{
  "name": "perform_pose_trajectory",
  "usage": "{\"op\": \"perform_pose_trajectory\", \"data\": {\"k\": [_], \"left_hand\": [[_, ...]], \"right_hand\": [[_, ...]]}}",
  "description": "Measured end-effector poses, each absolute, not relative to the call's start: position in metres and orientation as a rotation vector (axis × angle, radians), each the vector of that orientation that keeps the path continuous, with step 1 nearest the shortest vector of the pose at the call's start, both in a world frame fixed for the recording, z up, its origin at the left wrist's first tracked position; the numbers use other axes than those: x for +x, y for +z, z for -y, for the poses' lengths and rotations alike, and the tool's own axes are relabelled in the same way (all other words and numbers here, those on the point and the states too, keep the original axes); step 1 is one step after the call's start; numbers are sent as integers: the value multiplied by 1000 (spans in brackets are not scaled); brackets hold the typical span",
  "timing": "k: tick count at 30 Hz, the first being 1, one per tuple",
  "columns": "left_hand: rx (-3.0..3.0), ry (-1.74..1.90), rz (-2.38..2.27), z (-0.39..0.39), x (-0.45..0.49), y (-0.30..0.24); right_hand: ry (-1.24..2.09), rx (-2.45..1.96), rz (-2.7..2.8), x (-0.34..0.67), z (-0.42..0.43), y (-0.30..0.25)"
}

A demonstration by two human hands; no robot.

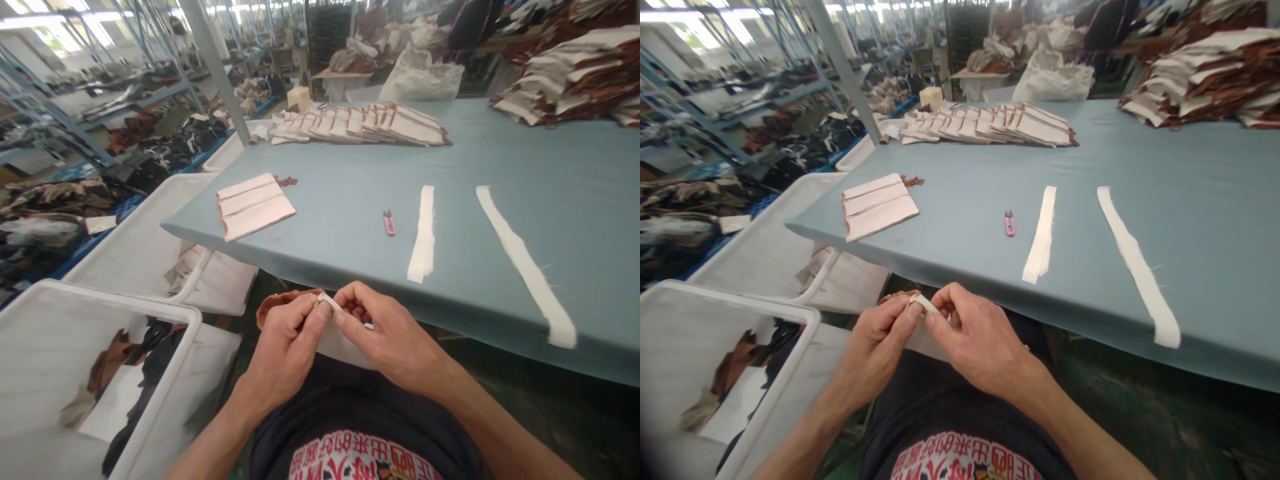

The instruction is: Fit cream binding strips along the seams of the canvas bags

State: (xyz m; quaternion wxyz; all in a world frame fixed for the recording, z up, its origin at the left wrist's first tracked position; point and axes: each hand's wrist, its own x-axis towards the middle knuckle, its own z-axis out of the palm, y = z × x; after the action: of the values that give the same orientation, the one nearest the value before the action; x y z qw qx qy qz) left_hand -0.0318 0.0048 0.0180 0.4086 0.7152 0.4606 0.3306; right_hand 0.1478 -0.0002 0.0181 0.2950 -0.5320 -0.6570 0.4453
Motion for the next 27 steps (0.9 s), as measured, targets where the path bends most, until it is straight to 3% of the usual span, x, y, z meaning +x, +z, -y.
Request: {"op": "perform_pose_trajectory", "data": {"k": [6, 19, 27], "left_hand": [[1656, 857, -1366, 0, -17, -5], [1610, 915, -1339, 4, 1, -14], [1307, 902, -1347, 3, 6, -17]], "right_hand": [[1054, -1340, 1747, 153, 12, -3], [747, -1486, 1735, 155, 10, -15], [870, -1383, 1661, 158, 14, -20]]}}
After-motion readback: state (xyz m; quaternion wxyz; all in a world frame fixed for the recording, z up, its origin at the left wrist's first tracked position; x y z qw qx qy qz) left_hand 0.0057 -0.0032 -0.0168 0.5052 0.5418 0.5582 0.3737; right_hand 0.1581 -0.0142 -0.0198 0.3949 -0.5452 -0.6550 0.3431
